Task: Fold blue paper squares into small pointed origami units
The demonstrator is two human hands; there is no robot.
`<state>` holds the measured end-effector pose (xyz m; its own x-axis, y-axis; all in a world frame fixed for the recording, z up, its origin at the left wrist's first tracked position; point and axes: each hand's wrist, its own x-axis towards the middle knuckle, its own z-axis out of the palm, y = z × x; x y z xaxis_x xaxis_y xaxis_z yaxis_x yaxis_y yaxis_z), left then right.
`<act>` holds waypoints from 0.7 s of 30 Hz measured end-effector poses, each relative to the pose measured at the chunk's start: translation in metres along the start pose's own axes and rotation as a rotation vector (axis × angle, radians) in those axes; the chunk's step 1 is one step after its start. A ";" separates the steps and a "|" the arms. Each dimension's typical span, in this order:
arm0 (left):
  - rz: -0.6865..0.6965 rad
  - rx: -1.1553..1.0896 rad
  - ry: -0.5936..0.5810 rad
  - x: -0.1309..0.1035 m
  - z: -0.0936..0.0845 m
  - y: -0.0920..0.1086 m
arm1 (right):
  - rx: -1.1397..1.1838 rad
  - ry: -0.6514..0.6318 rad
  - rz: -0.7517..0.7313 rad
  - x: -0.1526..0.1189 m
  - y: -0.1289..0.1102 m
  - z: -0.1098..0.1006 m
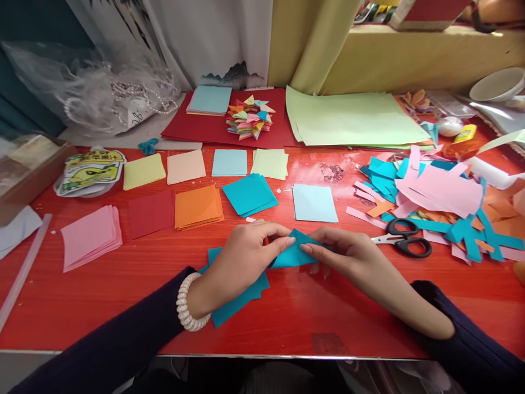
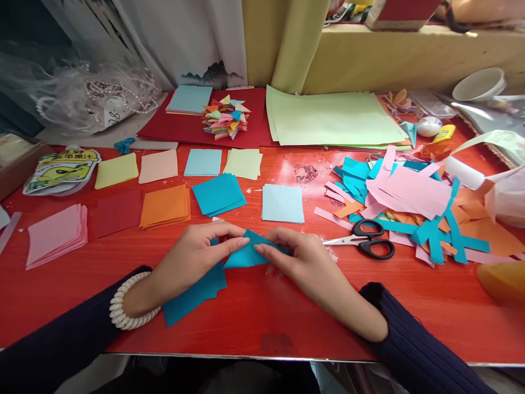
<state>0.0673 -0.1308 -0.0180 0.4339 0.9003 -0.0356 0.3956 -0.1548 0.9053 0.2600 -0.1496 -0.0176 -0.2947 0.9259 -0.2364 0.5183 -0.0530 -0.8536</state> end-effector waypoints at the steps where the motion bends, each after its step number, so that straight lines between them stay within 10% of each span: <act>1: -0.004 0.011 -0.001 0.000 0.001 -0.001 | -0.012 -0.002 0.003 0.000 0.000 0.000; 9: 0.153 0.357 0.012 0.001 0.009 -0.014 | -0.587 0.283 -0.459 0.001 0.019 0.008; 15: 0.266 0.546 0.013 -0.001 0.012 -0.018 | -0.788 0.037 -0.966 -0.008 0.025 -0.001; 21: 0.266 0.606 0.027 -0.002 0.012 -0.017 | -0.829 -0.030 -0.988 -0.008 0.030 -0.006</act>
<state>0.0699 -0.1345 -0.0381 0.5626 0.8083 0.1735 0.6668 -0.5677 0.4828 0.2823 -0.1563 -0.0382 -0.8491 0.4298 0.3071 0.4089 0.9028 -0.1329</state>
